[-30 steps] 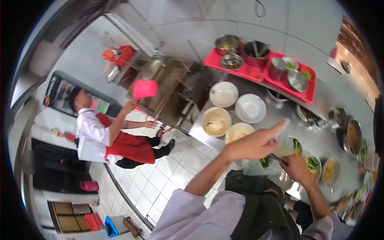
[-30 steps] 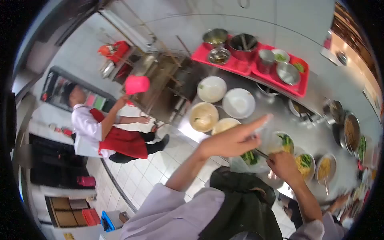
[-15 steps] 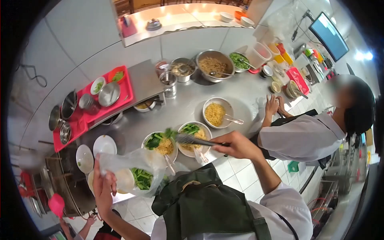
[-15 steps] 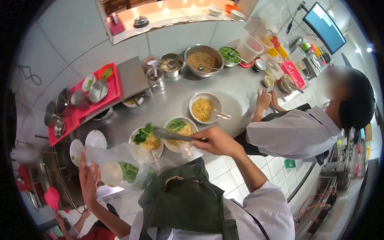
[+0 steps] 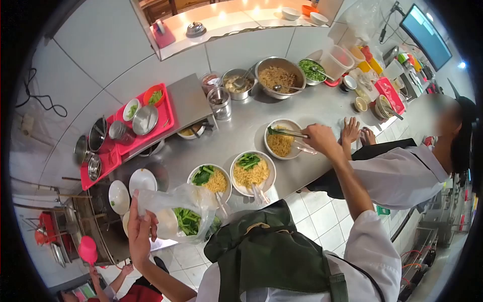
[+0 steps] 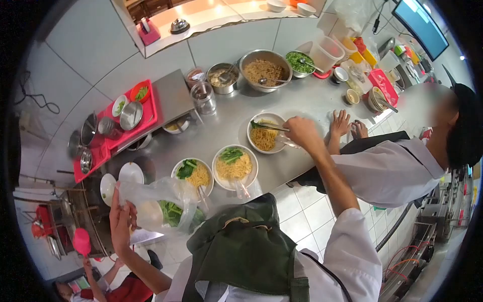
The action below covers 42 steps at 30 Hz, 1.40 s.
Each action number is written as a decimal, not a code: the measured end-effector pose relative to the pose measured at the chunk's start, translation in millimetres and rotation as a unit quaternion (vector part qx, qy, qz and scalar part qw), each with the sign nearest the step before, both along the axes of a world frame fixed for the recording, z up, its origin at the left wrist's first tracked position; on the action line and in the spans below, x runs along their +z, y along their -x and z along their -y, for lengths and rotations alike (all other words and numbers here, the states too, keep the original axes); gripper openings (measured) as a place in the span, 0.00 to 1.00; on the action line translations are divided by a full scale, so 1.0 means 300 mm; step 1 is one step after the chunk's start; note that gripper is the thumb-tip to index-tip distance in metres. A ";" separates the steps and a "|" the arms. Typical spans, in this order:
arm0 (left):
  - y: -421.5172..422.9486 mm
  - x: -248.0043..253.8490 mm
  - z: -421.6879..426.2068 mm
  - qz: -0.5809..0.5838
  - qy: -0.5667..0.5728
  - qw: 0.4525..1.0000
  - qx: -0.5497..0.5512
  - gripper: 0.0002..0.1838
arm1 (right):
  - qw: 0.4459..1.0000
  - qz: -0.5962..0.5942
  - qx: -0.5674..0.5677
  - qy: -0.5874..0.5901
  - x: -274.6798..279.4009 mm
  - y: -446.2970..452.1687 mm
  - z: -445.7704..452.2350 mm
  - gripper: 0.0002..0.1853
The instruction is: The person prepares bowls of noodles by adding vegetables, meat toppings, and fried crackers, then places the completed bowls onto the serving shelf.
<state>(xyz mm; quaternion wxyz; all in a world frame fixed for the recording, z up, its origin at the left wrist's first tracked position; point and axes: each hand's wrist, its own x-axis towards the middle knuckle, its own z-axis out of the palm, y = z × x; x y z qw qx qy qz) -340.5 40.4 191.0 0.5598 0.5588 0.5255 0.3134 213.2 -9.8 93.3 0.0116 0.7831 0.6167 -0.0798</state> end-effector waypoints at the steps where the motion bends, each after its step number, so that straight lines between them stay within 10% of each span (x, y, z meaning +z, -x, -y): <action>1: 0.003 0.007 0.000 -0.004 -0.003 1.000 -0.011 0.34 | 0.999 0.022 0.023 0.018 -0.009 -0.004 -0.015 0.14; 13: 0.109 0.013 0.040 0.009 -0.004 1.000 -0.030 0.34 | 0.963 -0.253 -0.023 0.094 0.333 0.244 0.003 0.22; 18: 0.080 0.056 0.002 0.022 -0.006 0.989 -0.147 0.35 | 0.882 -0.325 0.316 0.127 0.353 0.862 -0.078 0.16; 21: 0.077 0.023 0.013 -0.013 -0.070 0.977 -0.201 0.35 | 0.864 -0.157 0.477 0.045 0.009 1.157 -0.134 0.10; 33: 0.226 -0.007 0.087 0.077 -0.091 0.977 -0.175 0.35 | 0.863 -0.090 0.380 0.321 -0.108 1.403 -0.177 0.13; 42: 0.232 0.017 0.067 0.041 -0.063 0.974 -0.213 0.36 | 0.791 -0.438 0.275 0.328 -0.054 1.161 -0.128 0.13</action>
